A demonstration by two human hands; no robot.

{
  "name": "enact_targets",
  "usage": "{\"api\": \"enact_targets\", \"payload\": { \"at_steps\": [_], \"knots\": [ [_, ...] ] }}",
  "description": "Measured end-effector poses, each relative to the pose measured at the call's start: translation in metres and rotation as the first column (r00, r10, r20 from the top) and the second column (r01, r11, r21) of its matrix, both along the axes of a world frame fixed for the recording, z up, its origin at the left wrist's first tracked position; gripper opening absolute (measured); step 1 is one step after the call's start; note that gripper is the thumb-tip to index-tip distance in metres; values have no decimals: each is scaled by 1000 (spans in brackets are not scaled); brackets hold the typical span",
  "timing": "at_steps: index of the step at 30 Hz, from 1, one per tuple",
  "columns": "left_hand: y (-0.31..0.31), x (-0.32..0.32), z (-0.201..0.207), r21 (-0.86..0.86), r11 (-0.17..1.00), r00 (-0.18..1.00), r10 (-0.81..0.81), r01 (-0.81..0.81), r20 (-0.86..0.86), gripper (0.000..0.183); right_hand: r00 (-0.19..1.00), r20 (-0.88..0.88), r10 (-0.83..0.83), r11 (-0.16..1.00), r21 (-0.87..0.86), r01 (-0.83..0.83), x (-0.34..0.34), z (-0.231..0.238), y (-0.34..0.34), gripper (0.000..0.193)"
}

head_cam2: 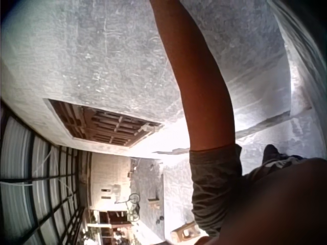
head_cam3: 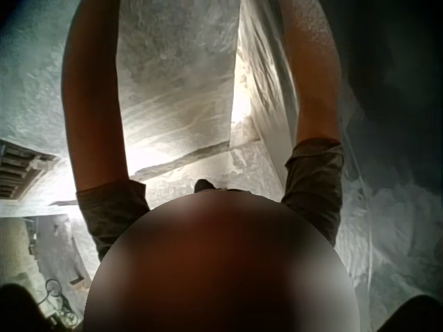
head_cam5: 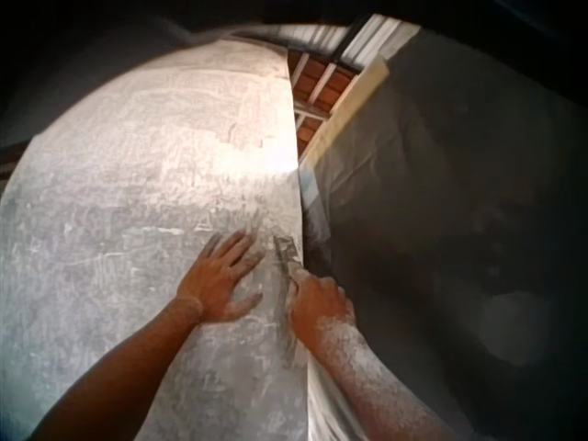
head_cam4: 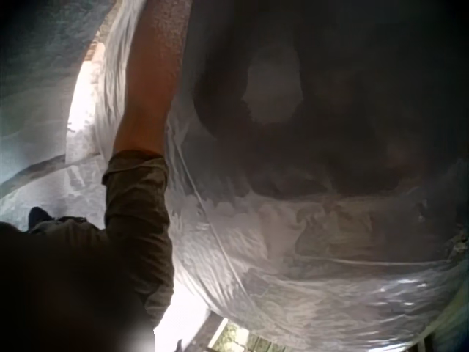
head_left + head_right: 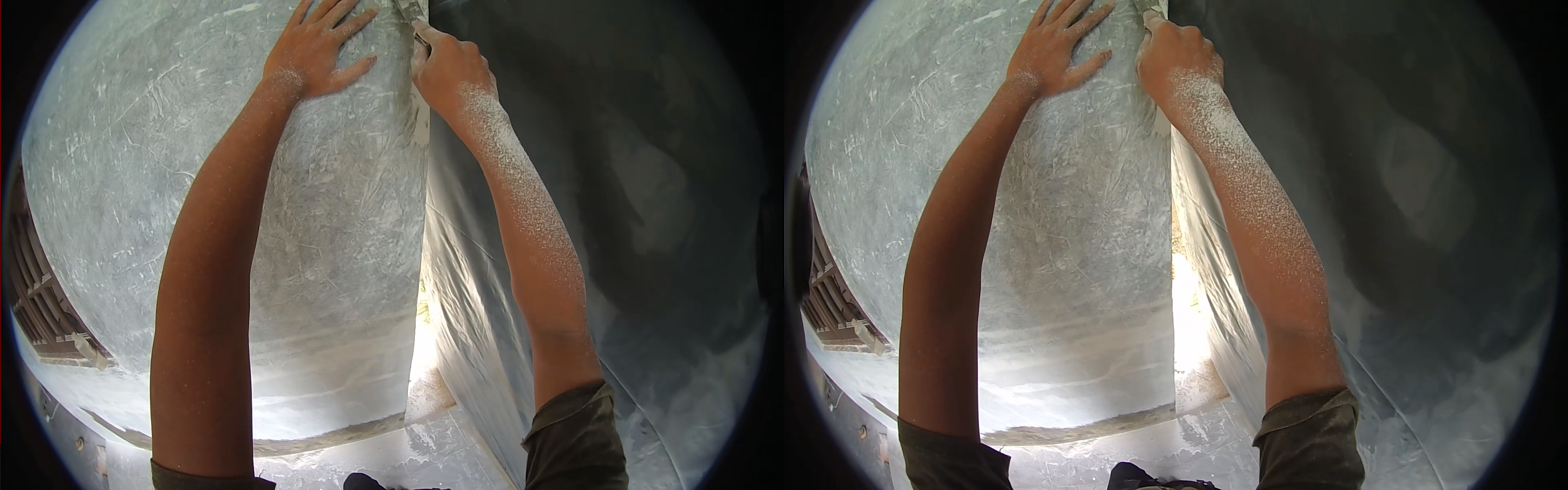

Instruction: Apply putty or plaster to a wall joint using a putty knife to smooth the surface.

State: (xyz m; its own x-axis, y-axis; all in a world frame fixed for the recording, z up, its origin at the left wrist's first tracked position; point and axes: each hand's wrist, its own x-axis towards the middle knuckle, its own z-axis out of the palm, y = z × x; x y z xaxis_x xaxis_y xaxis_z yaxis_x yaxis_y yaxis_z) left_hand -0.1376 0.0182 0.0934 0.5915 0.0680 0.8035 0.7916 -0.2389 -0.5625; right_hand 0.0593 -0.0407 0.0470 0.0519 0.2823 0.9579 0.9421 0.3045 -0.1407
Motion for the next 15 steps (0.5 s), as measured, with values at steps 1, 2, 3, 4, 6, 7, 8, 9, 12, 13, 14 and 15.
{"api": "enact_targets", "payload": {
  "at_steps": [1,2,3,4,6,7,8,9,12,13,14,15],
  "knots": [
    [0,0,-1,-4,1000,1000,-3,3,4,81,1000,-1,1,1000,2,-1,-1,-1,1,40],
    [0,0,-1,-8,1000,1000,-6,6,8,81,1000,3,-22,1000,-3,22,-1,-5,1,40],
    [1,-2,-1,-9,1000,1000,-2,2,9,81,999,8,-42,999,-9,42,-6,-10,-2,40],
    [1,-4,-1,-16,1000,1000,10,-10,12,81,999,10,-38,999,-10,38,-9,-16,-6,40],
    [5,-5,-1,-20,1000,1000,17,-17,16,81,1000,-21,-15,986,-164,11,-11,-23,-16,41],
    [9,-5,-2,23,999,999,-38,38,2,81,1000,-19,-19,987,-159,16,-9,-16,-14,41],
    [13,-4,-1,64,994,996,-92,93,-15,80,1000,-13,-24,994,-102,23,-6,-6,-8,42],
    [10,-2,-1,66,993,995,-95,96,-17,80,1000,-10,-27,998,-48,26,-6,1,-7,42],
    [5,0,-1,-7,1000,1000,-30,31,6,80,1000,0,-14,997,-78,14,-4,5,-11,42],
    [7,-2,-2,11,999,999,-42,42,1,80,1000,1,-8,997,-78,8,-6,-1,-13,42],
    [11,-5,-2,29,998,999,-53,53,-4,80,1000,-8,-16,992,-122,15,-9,-13,-17,42],
    [17,-9,-1,34,998,999,-48,48,-3,80,1000,-15,-26,986,-163,23,-12,-19,-19,42]
  ]
}}
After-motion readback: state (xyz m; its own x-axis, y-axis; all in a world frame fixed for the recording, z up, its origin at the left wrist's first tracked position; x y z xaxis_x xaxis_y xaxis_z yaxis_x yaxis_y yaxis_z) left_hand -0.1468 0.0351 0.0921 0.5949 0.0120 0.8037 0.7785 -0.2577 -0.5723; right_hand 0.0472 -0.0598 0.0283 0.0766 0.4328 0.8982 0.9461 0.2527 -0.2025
